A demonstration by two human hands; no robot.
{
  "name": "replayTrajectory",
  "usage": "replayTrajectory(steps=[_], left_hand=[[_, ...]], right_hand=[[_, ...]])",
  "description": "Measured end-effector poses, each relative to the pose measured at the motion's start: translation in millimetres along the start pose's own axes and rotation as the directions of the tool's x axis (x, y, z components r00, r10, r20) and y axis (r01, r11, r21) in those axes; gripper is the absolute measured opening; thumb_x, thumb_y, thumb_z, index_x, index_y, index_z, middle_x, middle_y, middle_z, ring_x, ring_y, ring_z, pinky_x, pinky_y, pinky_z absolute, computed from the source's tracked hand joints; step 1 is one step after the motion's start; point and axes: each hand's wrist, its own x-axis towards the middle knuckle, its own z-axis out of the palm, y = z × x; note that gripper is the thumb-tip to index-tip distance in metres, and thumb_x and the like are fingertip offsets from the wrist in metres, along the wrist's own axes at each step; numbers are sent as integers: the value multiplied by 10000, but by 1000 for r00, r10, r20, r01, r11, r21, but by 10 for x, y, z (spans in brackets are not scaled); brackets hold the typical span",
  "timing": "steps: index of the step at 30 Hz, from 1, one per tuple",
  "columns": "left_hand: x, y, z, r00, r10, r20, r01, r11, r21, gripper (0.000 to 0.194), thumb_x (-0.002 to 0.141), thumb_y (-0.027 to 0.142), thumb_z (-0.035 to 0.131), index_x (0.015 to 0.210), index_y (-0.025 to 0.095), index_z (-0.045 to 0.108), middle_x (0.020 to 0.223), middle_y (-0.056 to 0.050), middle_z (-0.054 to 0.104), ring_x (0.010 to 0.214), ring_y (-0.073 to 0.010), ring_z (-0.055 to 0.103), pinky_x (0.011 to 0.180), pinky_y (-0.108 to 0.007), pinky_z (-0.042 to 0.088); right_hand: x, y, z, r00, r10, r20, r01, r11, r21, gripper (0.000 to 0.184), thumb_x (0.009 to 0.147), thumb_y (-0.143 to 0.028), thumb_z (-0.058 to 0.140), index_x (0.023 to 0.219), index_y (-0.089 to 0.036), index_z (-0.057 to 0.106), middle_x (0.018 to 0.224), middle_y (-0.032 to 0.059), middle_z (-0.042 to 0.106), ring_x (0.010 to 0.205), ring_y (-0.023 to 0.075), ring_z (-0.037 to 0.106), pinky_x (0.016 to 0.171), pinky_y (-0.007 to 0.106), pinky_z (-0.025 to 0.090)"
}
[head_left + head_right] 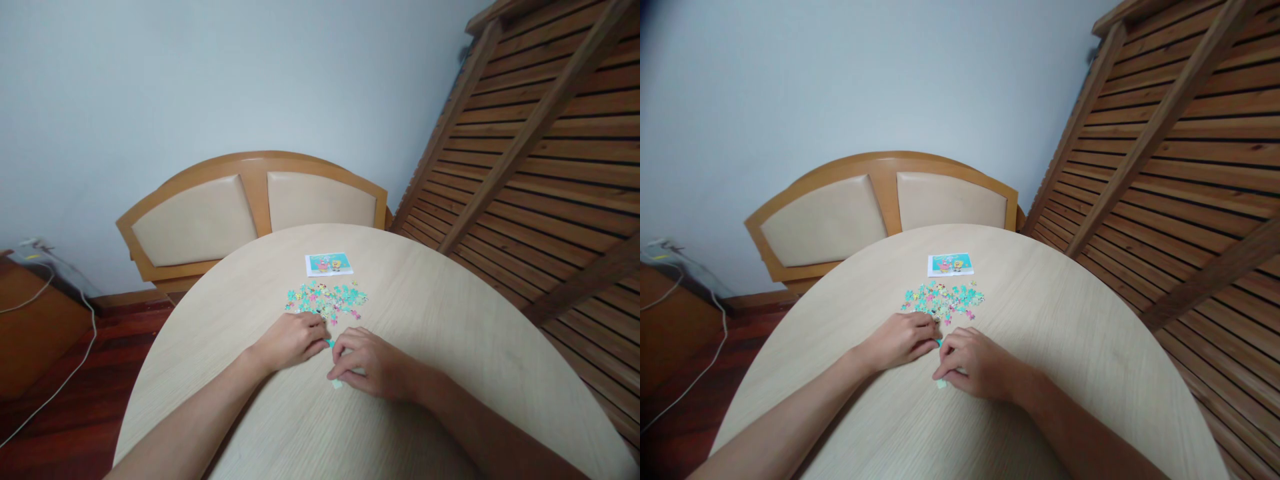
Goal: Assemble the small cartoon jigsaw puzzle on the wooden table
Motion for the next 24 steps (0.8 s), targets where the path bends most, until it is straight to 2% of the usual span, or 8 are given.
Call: replayTrajectory(steps=[10, 16, 19, 24], left_hand=[[-6, -13, -2, 1000, -5, 1, 5, 1000, -8, 271, 1046, 373, 436, 1085, 226, 660, 982, -40, 663, 897, -173, 648, 774, -260, 488], [-13, -41, 17, 999, 10, -32, -11, 1000, -23, 284, 1057, 354, 419, 1103, 235, 672, 974, -35, 668, 891, -156, 647, 777, -248, 485], [-22, -68, -3, 999, -6, -43, 5, 999, -31, 263, 1048, 342, 444, 1094, 241, 683, 969, -26, 671, 882, -159, 642, 778, -260, 488], [-60, -154, -51, 996, -74, -54, 73, 997, -25, 226, 1024, 318, 495, 1120, 240, 684, 969, -32, 665, 936, -186, 632, 815, -287, 496]], right_hand=[[-8, 12, -23, 1000, 12, -9, -12, 1000, 2, 159, 898, -185, 641, 990, -228, 763, 957, 50, 692, 931, 192, 627, 881, 337, 441], [-2, 117, -33, 987, 86, -139, -102, 988, -112, 176, 955, -181, 562, 1019, -204, 725, 962, 63, 697, 946, 211, 613, 884, 368, 442], [-9, 149, -29, 980, 111, -162, -135, 980, -147, 214, 972, -213, 548, 1122, -208, 700, 1058, 75, 690, 1028, 230, 589, 925, 393, 444], [-35, 154, -25, 987, 101, -127, -122, 977, -177, 330, 980, -256, 533, 1292, -224, 637, 1286, 97, 633, 1208, 252, 523, 1031, 429, 419]])
